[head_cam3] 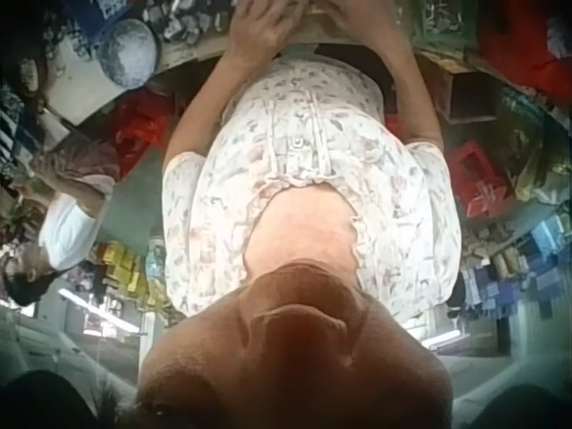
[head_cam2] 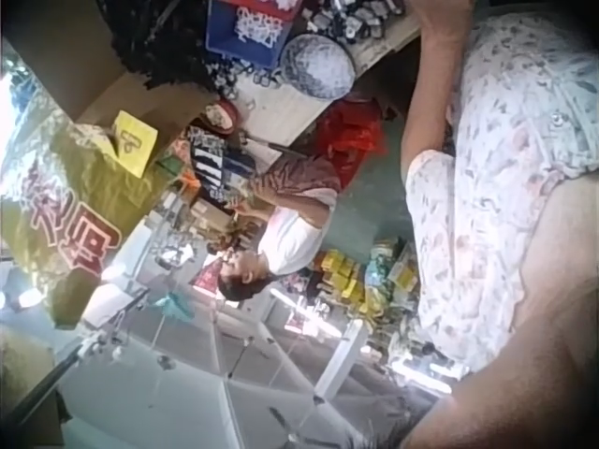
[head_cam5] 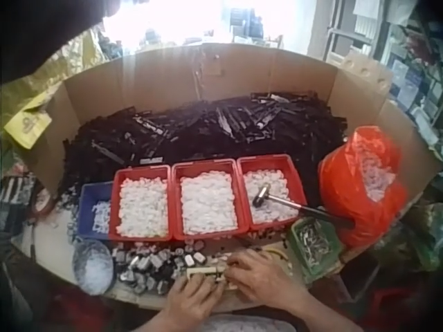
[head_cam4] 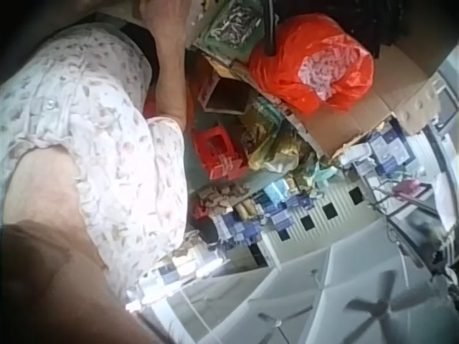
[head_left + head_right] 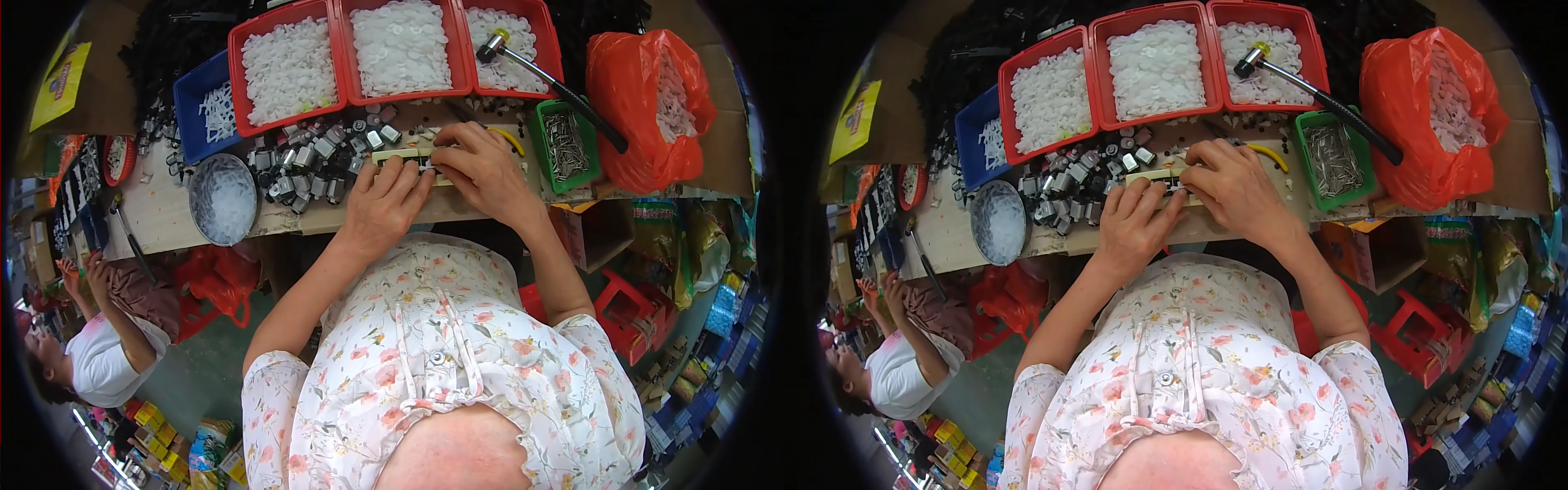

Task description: Assembling small plastic parts into metal housings using a hammer and pliers at a factory workbench.

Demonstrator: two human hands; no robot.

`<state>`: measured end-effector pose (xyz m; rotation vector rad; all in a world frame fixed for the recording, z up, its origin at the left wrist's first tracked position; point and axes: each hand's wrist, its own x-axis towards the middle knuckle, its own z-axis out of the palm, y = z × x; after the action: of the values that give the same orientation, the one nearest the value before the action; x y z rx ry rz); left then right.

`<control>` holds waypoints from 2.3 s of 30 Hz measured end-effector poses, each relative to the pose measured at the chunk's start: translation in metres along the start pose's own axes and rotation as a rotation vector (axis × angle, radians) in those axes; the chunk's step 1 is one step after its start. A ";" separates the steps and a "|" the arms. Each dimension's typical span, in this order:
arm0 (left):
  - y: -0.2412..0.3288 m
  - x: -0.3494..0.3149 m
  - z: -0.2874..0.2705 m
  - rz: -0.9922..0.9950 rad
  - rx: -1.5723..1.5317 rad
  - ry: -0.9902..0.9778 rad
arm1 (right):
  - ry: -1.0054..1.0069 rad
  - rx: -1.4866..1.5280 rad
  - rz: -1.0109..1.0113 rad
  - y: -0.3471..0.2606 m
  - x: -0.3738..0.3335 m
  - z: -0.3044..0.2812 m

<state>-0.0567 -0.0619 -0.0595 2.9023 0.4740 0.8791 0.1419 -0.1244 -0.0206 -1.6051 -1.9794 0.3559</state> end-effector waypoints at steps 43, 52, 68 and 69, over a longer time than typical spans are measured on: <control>-0.157 0.066 -0.053 -0.285 -0.160 -0.040 | 0.324 -0.621 0.305 0.132 -0.072 -0.217; -0.153 0.038 -0.104 -0.555 -0.272 0.106 | 0.316 -0.849 0.081 0.206 -0.092 -0.243; -0.142 -0.071 -0.137 -0.677 -0.055 -0.091 | 0.437 -0.416 0.346 0.120 -0.085 -0.255; -0.140 -0.070 -0.133 -0.680 -0.051 -0.089 | 0.437 -0.414 0.341 0.117 -0.084 -0.253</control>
<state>-0.2235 0.0464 -0.0074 2.4278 1.2900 0.6292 0.3921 -0.2109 0.0998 -2.0721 -1.5066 -0.2846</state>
